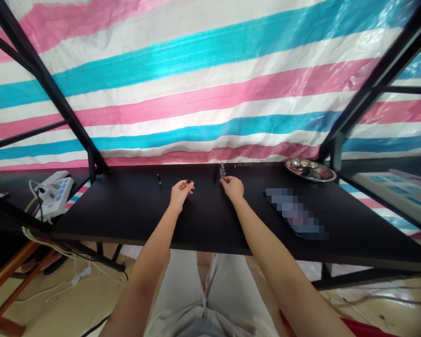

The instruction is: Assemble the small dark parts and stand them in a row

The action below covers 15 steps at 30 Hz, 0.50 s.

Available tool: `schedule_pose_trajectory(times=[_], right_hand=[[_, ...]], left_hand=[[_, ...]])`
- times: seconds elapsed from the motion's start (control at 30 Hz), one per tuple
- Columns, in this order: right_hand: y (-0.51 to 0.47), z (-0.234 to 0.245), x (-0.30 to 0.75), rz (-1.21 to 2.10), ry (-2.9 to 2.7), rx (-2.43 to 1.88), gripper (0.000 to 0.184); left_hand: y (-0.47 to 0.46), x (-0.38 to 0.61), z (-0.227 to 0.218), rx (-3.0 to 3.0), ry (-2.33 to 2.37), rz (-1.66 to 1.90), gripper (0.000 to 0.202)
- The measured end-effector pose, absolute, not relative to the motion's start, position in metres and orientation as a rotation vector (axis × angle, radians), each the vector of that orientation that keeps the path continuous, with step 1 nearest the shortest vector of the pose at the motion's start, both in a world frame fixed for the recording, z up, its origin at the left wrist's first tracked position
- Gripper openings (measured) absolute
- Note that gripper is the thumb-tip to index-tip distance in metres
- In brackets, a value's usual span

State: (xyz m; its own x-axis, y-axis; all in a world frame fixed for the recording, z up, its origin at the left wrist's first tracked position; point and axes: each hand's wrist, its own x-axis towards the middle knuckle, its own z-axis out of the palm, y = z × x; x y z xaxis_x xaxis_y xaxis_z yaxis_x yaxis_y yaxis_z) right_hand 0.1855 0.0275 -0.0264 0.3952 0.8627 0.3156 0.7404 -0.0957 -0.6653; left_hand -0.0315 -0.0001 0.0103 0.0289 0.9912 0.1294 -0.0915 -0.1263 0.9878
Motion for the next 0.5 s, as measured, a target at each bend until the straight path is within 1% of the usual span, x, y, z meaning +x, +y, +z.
schedule_pose_trajectory(times=[0.27,0.43,0.5], right_hand=[[0.030,-0.025,0.187,0.213,-1.389,-1.938,0.020],[0.030,-0.028,0.189,0.224,-1.404,-1.910,0.022],[0.030,-0.030,0.190,0.223,-1.403,-1.888,0.025]], left_hand=[[-0.001,-0.020,0.010,1.376,1.060,1.378,0.028],[0.008,-0.001,0.006,1.691,1.118,1.180,0.021],[0.016,0.009,0.004,1.771,1.159,1.125,0.019]])
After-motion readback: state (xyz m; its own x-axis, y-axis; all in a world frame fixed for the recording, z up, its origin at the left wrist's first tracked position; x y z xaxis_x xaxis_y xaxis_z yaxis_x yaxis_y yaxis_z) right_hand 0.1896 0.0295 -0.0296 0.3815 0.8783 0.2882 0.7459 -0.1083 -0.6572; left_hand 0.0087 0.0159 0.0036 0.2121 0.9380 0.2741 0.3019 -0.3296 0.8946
